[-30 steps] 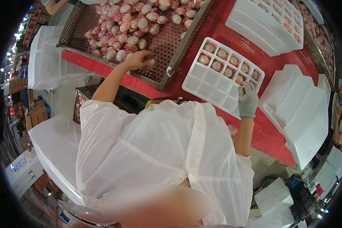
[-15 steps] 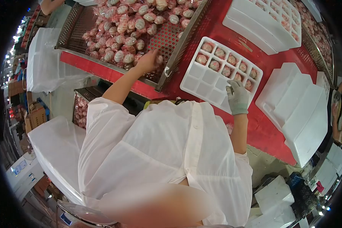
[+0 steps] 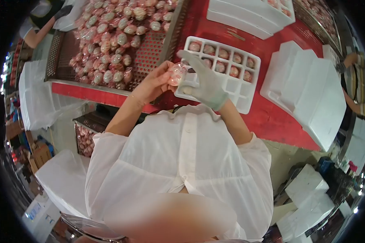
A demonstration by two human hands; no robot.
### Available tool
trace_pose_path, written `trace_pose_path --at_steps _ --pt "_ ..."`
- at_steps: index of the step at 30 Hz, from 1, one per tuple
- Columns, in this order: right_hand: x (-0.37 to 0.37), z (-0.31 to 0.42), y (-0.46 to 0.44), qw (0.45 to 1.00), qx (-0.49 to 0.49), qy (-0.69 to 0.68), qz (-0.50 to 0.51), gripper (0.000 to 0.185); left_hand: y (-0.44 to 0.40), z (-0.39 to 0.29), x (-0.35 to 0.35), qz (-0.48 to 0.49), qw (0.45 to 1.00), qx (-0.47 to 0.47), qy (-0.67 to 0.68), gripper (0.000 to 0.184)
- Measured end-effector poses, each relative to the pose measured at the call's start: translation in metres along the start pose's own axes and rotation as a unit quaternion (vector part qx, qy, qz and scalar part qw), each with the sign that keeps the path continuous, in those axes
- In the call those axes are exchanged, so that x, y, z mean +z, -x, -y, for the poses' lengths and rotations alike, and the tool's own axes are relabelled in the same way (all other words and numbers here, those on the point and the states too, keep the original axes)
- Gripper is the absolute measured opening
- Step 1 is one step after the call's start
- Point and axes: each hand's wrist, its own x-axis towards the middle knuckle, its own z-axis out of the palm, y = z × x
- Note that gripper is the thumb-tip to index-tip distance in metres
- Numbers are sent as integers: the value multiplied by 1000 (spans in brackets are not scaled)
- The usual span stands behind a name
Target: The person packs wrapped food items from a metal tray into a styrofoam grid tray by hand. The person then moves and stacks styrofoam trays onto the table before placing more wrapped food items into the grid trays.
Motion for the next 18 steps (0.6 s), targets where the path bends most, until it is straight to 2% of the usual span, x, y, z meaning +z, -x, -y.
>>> trace_pose_path --at_steps 2,3,4,6,7,8,9,11,13,16,18 --pt "-5 -11 0 999 13 -29 -1 78 -5 9 16 -34 999 16 22 26" --pt "-11 -15 2 999 20 -43 -1 74 -6 12 12 -45 998 10 -42 38" --pt "-14 -21 5 998 28 -59 1 71 -7 14 12 -43 998 8 -41 38" --pt "-11 -29 11 997 28 -71 3 65 -10 13 23 -83 980 102 -152 36" --pt "-5 -31 14 990 43 -133 -33 65 -14 19 26 -107 967 165 -164 28" --pt "-1 -33 17 977 57 -195 -70 64 -15 18 29 -106 967 164 -164 28" --pt "1 -38 20 976 58 -196 -71 64 -16 16 33 -118 959 182 -181 25" --pt "5 -44 24 958 129 -253 -42 67 -18 13 40 -127 952 196 -199 22" --pt "5 -38 28 950 141 -274 -44 68 -20 14 48 -155 924 263 -230 20" --pt "7 -31 27 941 147 -301 -45 70 -21 16 56 -170 926 281 -189 15" --pt "9 -28 27 939 144 -308 -48 71 -21 11 57 -188 929 256 -188 14"
